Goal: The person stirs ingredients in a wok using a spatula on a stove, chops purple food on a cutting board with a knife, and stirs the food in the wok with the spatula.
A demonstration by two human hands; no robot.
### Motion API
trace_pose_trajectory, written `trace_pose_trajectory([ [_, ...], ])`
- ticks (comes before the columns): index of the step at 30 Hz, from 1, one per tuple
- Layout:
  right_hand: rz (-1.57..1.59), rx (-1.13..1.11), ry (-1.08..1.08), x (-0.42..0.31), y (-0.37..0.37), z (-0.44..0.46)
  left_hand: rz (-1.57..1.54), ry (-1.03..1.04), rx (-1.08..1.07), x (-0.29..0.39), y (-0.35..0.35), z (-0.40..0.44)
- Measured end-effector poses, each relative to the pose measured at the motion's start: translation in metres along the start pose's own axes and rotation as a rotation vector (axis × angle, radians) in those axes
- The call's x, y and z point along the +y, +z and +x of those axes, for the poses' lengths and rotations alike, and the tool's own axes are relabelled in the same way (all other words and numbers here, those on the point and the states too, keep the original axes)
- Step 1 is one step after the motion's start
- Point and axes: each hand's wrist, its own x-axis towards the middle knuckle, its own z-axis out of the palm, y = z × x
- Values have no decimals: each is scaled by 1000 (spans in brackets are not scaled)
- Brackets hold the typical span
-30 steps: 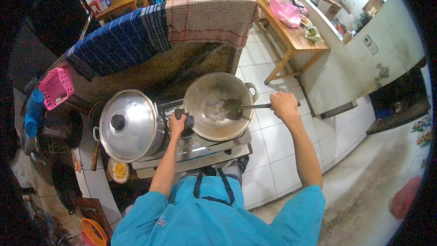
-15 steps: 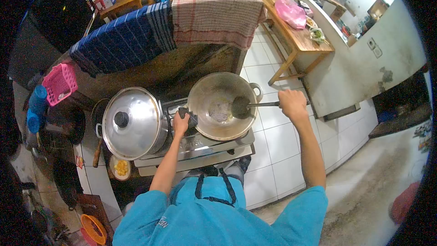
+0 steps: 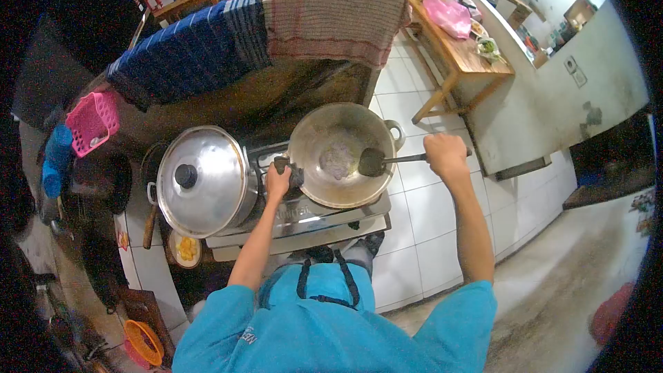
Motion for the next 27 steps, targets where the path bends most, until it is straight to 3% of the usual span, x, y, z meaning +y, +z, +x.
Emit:
trace_pose_trajectory([
  [27, -16, 64, -37, -7, 2, 3, 39, -12, 21, -12, 9, 5],
])
